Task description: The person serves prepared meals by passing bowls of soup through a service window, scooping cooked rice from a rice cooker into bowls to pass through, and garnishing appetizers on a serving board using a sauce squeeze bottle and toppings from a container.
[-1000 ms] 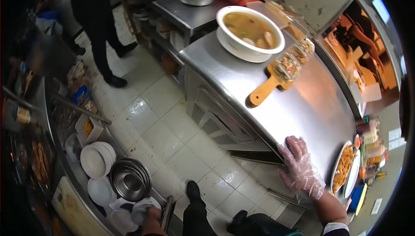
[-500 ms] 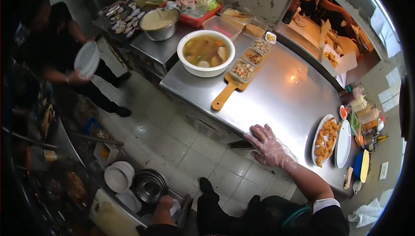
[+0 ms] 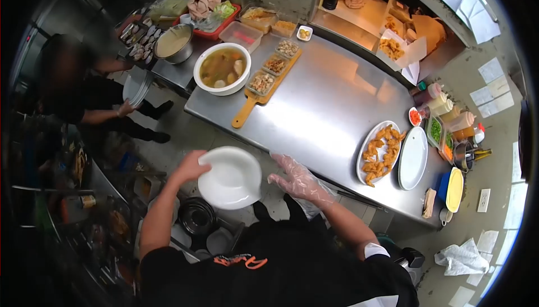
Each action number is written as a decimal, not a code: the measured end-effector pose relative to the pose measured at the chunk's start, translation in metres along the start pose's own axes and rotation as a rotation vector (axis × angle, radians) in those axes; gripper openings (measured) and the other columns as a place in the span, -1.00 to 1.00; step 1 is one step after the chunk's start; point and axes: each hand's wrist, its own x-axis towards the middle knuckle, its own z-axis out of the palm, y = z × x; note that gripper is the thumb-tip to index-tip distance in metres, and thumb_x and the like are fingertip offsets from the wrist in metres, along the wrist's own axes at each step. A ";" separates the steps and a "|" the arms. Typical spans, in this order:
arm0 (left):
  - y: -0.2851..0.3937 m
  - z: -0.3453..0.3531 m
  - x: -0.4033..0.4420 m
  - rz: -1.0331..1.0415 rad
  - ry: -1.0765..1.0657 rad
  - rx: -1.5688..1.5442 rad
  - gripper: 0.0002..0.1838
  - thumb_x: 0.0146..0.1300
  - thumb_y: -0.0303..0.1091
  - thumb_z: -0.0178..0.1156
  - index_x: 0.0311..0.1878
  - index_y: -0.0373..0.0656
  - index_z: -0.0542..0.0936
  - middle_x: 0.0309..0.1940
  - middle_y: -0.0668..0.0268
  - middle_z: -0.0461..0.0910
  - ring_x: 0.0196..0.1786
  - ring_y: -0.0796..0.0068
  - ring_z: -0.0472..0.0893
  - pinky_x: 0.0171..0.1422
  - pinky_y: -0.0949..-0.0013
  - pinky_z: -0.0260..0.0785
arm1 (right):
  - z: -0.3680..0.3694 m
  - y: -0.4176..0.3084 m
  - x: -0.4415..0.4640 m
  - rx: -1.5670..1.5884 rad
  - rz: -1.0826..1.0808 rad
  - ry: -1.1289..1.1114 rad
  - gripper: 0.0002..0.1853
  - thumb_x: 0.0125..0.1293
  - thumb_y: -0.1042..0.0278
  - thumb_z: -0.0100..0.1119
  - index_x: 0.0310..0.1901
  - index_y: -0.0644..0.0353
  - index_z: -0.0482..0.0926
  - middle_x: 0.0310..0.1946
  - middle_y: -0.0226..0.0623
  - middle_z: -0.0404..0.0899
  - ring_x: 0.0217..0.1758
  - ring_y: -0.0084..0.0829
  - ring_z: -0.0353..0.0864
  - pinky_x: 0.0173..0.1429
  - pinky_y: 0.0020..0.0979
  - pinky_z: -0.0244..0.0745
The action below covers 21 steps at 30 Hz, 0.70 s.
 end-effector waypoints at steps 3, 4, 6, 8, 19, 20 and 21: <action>0.075 0.010 0.029 0.034 -0.054 -0.507 -0.56 0.06 -0.42 0.40 0.06 -0.29 0.66 -0.15 0.19 0.74 -0.10 0.39 0.71 0.06 0.31 0.54 | -0.028 -0.005 0.001 0.019 0.171 0.143 -0.33 0.45 0.18 0.16 0.46 0.31 0.19 0.27 0.17 0.41 0.33 0.08 0.45 0.39 -0.11 0.37; 0.099 0.023 0.044 0.027 -0.056 -0.566 -0.50 0.09 -0.47 0.40 0.15 -0.36 0.61 -0.07 0.22 0.72 -0.04 0.41 0.69 0.12 0.31 0.52 | -0.033 0.006 0.003 0.048 0.246 0.209 -0.33 0.44 0.25 0.18 0.47 0.29 0.18 0.22 0.15 0.45 0.28 0.07 0.51 0.35 -0.13 0.43; 0.113 0.066 0.092 0.030 -0.041 -0.697 -0.48 0.10 -0.51 0.40 0.18 -0.35 0.59 -0.02 0.18 0.70 0.00 0.39 0.68 0.14 0.31 0.52 | -0.051 0.049 0.007 0.117 0.141 0.458 -0.34 0.39 0.38 0.20 0.46 0.29 0.21 0.12 0.13 0.50 0.20 0.09 0.53 0.34 -0.12 0.42; 0.117 0.104 0.147 0.028 -0.088 -0.775 -0.32 0.08 -0.53 0.41 0.31 -0.37 0.45 0.07 0.10 0.64 0.02 0.36 0.67 0.14 0.29 0.53 | -0.085 0.087 0.018 0.008 0.041 0.560 -0.35 0.34 0.44 0.23 0.44 0.30 0.25 0.07 0.12 0.52 0.17 0.10 0.54 0.33 -0.12 0.42; 0.205 0.111 0.236 0.161 0.035 -0.177 -0.27 0.36 0.05 0.26 0.24 -0.46 0.32 -0.05 -0.30 0.62 0.06 -0.14 0.66 0.17 0.05 0.50 | -0.182 0.108 0.059 -0.431 0.336 0.433 -0.56 0.24 0.23 0.32 -0.01 0.43 0.52 -0.19 0.16 0.65 -0.08 0.17 0.62 0.05 0.00 0.53; 0.199 0.105 0.241 0.220 0.117 -0.056 -0.33 0.38 0.07 0.21 0.23 -0.39 0.39 -0.02 -0.21 0.63 0.04 -0.16 0.66 0.19 0.04 0.48 | -0.184 0.109 0.059 -0.503 0.290 0.375 -0.53 0.26 0.23 0.31 0.04 0.46 0.51 -0.22 0.13 0.67 -0.13 0.10 0.67 0.01 -0.06 0.57; 0.206 0.070 0.246 0.325 0.203 0.028 -0.43 0.40 0.02 0.19 0.14 -0.36 0.47 -0.05 -0.17 0.65 0.00 -0.15 0.66 0.16 0.04 0.48 | -0.194 0.094 0.063 -0.199 0.419 0.319 -0.55 0.29 0.23 0.28 0.08 0.42 0.53 -0.18 0.12 0.68 -0.12 0.04 0.69 0.02 -0.12 0.59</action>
